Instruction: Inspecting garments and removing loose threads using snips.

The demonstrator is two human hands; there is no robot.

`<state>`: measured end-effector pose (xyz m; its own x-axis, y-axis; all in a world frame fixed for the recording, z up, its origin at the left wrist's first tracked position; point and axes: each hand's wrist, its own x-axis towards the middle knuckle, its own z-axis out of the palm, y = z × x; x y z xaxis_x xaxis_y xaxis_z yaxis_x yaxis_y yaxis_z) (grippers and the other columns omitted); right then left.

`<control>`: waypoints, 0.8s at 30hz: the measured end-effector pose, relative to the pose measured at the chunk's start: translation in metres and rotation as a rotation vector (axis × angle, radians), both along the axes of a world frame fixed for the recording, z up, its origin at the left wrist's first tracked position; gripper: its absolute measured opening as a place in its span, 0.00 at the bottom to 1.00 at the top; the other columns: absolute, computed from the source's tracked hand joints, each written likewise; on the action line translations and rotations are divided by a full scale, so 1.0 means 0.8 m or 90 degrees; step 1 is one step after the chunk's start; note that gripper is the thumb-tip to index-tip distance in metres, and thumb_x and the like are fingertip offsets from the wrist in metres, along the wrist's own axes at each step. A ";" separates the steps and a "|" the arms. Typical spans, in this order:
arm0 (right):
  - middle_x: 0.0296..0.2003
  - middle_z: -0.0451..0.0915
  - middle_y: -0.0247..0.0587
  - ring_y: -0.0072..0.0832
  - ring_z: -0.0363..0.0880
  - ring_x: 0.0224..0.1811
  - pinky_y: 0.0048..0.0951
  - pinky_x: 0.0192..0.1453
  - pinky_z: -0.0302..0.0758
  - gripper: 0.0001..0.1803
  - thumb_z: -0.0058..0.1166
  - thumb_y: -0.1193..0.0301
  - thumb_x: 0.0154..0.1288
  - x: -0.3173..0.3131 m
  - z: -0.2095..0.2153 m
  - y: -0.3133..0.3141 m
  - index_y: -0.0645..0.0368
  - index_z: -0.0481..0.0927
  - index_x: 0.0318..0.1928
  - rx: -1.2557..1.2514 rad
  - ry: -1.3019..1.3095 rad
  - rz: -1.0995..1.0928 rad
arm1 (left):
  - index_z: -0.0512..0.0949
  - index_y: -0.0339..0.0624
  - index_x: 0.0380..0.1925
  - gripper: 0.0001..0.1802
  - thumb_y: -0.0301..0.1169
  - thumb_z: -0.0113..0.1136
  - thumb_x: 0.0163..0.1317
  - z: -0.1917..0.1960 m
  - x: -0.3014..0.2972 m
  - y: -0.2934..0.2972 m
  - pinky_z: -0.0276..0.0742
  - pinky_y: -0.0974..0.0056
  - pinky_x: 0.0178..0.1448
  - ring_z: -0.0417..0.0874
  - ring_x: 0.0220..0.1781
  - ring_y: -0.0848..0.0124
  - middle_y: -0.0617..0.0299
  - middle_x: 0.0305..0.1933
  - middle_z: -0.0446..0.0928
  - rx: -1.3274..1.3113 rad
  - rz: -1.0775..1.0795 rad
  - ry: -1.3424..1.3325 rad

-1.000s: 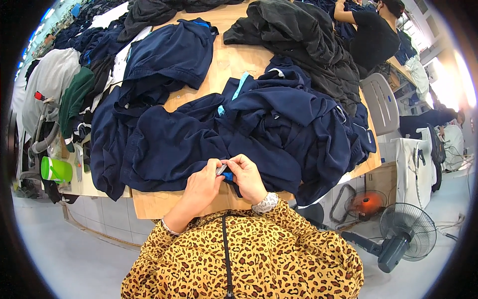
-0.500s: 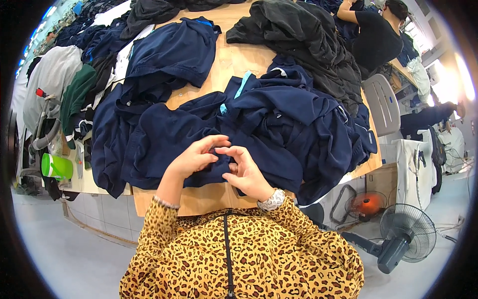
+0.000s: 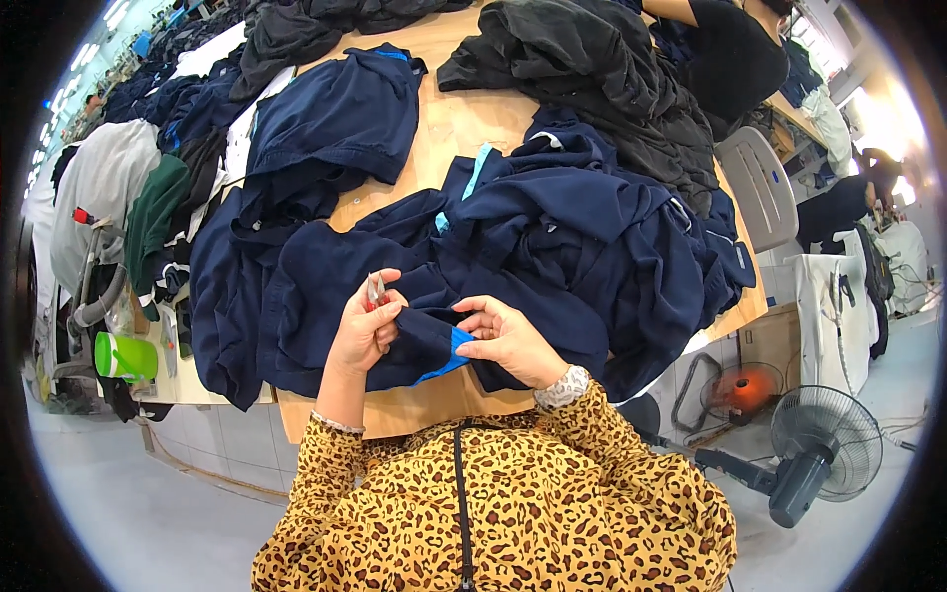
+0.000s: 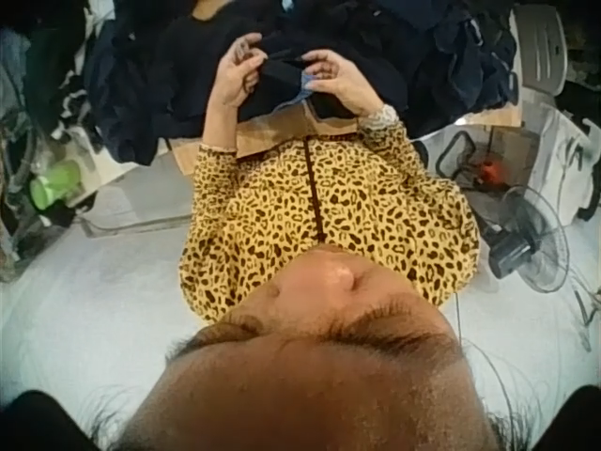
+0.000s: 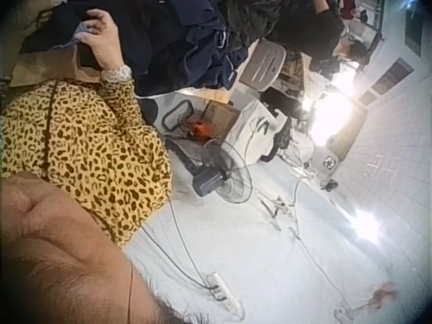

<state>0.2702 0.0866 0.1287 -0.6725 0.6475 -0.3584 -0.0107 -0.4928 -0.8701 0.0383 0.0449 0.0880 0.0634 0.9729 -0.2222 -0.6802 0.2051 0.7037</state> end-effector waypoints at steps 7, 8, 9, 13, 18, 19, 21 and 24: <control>0.39 0.76 0.33 0.17 0.75 0.40 0.19 0.48 0.73 0.25 0.60 0.80 0.56 -0.006 -0.004 -0.002 0.62 0.71 0.55 -0.039 0.007 0.032 | 0.69 0.38 0.50 0.20 0.20 0.60 0.57 -0.001 0.008 -0.011 0.56 0.79 0.17 0.64 0.15 0.84 0.64 0.29 0.74 -0.031 0.012 0.077; 0.37 0.77 0.32 0.16 0.75 0.40 0.18 0.47 0.73 0.23 0.59 0.80 0.57 -0.009 -0.007 -0.003 0.63 0.73 0.55 -0.054 0.029 0.007 | 0.69 0.38 0.50 0.21 0.21 0.61 0.56 -0.001 0.012 -0.011 0.56 0.79 0.17 0.64 0.16 0.84 0.64 0.30 0.74 -0.048 0.007 0.132; 0.36 0.77 0.32 0.16 0.74 0.39 0.17 0.46 0.72 0.22 0.58 0.80 0.57 -0.011 -0.010 -0.004 0.63 0.74 0.54 -0.073 0.046 -0.012 | 0.72 0.38 0.47 0.18 0.21 0.62 0.55 -0.001 0.016 -0.010 0.62 0.78 0.20 0.69 0.19 0.83 0.65 0.30 0.75 -0.048 -0.013 0.268; 0.38 0.79 0.33 0.17 0.76 0.39 0.18 0.46 0.73 0.18 0.56 0.82 0.59 -0.015 -0.017 -0.006 0.65 0.77 0.52 -0.079 0.067 -0.066 | 0.78 0.36 0.35 0.09 0.23 0.64 0.53 0.010 0.034 -0.017 0.68 0.75 0.30 0.73 0.26 0.81 0.66 0.28 0.74 0.201 0.183 0.815; 0.41 0.81 0.37 0.17 0.77 0.39 0.18 0.46 0.73 0.14 0.54 0.81 0.61 -0.016 -0.016 -0.007 0.67 0.79 0.49 -0.114 0.058 -0.099 | 0.79 0.38 0.33 0.08 0.27 0.65 0.53 0.029 0.055 -0.038 0.73 0.70 0.28 0.77 0.24 0.70 0.60 0.31 0.75 0.274 0.124 0.794; 0.41 0.81 0.37 0.17 0.77 0.39 0.18 0.46 0.73 0.14 0.54 0.81 0.61 -0.016 -0.015 -0.007 0.67 0.79 0.49 -0.110 0.056 -0.101 | 0.78 0.38 0.32 0.08 0.27 0.65 0.53 0.029 0.061 -0.039 0.74 0.69 0.28 0.78 0.24 0.67 0.60 0.31 0.75 0.276 0.122 0.837; 0.42 0.81 0.36 0.17 0.76 0.41 0.18 0.48 0.73 0.14 0.54 0.80 0.61 -0.016 -0.014 -0.007 0.66 0.79 0.49 -0.059 0.034 -0.083 | 0.77 0.38 0.32 0.06 0.26 0.62 0.55 0.024 0.066 -0.034 0.74 0.66 0.28 0.78 0.24 0.62 0.58 0.33 0.75 0.294 0.146 0.843; 0.40 0.81 0.37 0.16 0.77 0.39 0.17 0.46 0.74 0.13 0.53 0.81 0.62 -0.014 -0.012 -0.010 0.67 0.79 0.48 -0.092 0.041 -0.102 | 0.75 0.37 0.30 0.05 0.27 0.59 0.60 0.014 0.067 -0.028 0.70 0.68 0.24 0.76 0.21 0.69 0.63 0.27 0.74 0.299 0.157 0.821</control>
